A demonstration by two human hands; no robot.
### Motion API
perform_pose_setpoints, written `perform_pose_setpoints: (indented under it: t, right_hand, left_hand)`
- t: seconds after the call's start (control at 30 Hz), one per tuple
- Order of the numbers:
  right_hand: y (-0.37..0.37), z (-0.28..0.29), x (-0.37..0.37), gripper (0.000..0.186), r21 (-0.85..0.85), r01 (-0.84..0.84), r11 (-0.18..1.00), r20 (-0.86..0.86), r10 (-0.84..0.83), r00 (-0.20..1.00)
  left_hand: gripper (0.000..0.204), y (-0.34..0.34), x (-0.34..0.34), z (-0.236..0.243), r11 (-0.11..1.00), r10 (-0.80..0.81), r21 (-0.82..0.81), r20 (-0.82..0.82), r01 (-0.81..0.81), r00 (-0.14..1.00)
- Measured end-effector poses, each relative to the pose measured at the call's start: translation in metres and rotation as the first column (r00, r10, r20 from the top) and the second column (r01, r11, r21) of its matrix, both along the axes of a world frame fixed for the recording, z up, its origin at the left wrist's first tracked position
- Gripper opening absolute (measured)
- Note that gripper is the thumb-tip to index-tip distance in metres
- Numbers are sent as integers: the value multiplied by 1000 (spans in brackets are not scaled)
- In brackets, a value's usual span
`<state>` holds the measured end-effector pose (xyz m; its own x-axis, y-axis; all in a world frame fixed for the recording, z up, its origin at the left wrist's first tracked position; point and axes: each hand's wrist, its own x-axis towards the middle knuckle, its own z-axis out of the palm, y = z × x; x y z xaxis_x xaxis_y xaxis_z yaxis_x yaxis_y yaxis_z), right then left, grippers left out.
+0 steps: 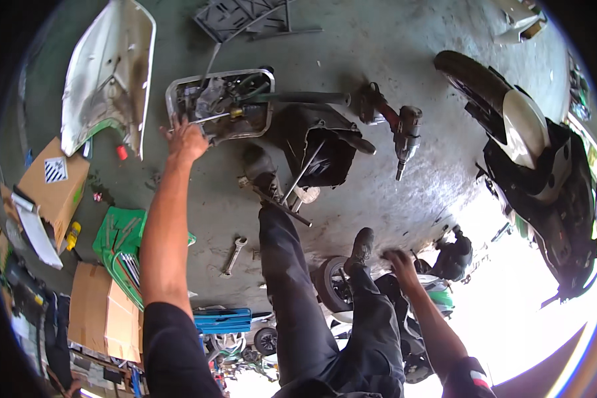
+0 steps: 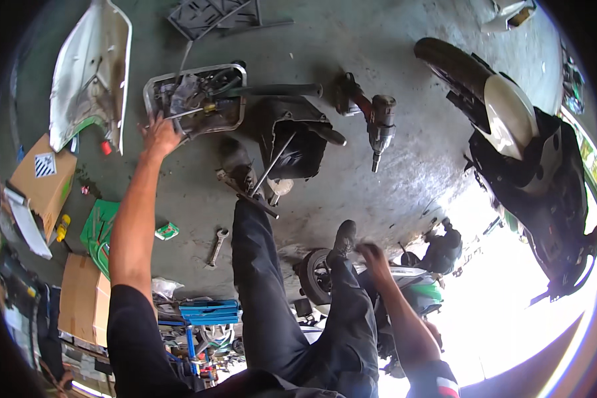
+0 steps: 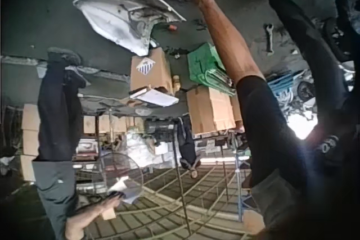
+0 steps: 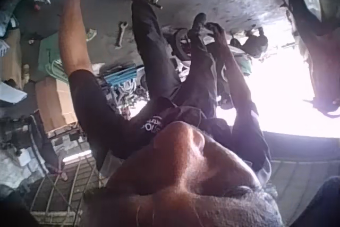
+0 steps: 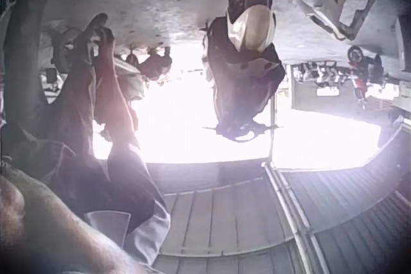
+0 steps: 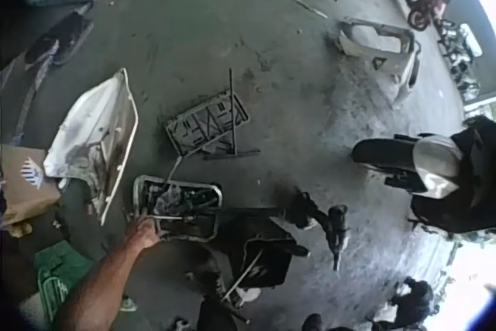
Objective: The person removes the seat and inner storage compartment of a green electric scooter, reaches into the frame to disconnect wiring components, and uses a screwdriver to unfasten a control unit before lifting it out of the vehicle.
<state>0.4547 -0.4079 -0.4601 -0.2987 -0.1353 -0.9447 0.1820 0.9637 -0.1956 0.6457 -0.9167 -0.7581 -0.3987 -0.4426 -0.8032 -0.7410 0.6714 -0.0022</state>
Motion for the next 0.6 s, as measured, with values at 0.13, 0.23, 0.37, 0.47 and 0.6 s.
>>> perform_pose_setpoints:
  t: [0.13,0.23,0.37,0.47,0.6]
  right_hand:
    - [-87,-143,14,42,177,664,727,91,-684,724]
    - [-118,-201,34,45,179,878,444,132,-895,426]
    - [-120,-244,55,39,110,972,210,229,-957,180]
    - [-109,-263,60,36,19,923,385,139,-915,378]
    - [-105,-273,52,38,-84,928,363,205,-905,373]
  left_hand:
    - [38,5,6,13,992,-53,115,48,47,997]
    - [44,25,10,39,944,64,324,-15,-56,998]
    - [48,109,0,78,763,516,578,-277,-288,811]
    - [46,175,-24,85,769,559,534,-295,-351,775]
    - [37,224,-51,80,968,225,205,-441,-147,869]
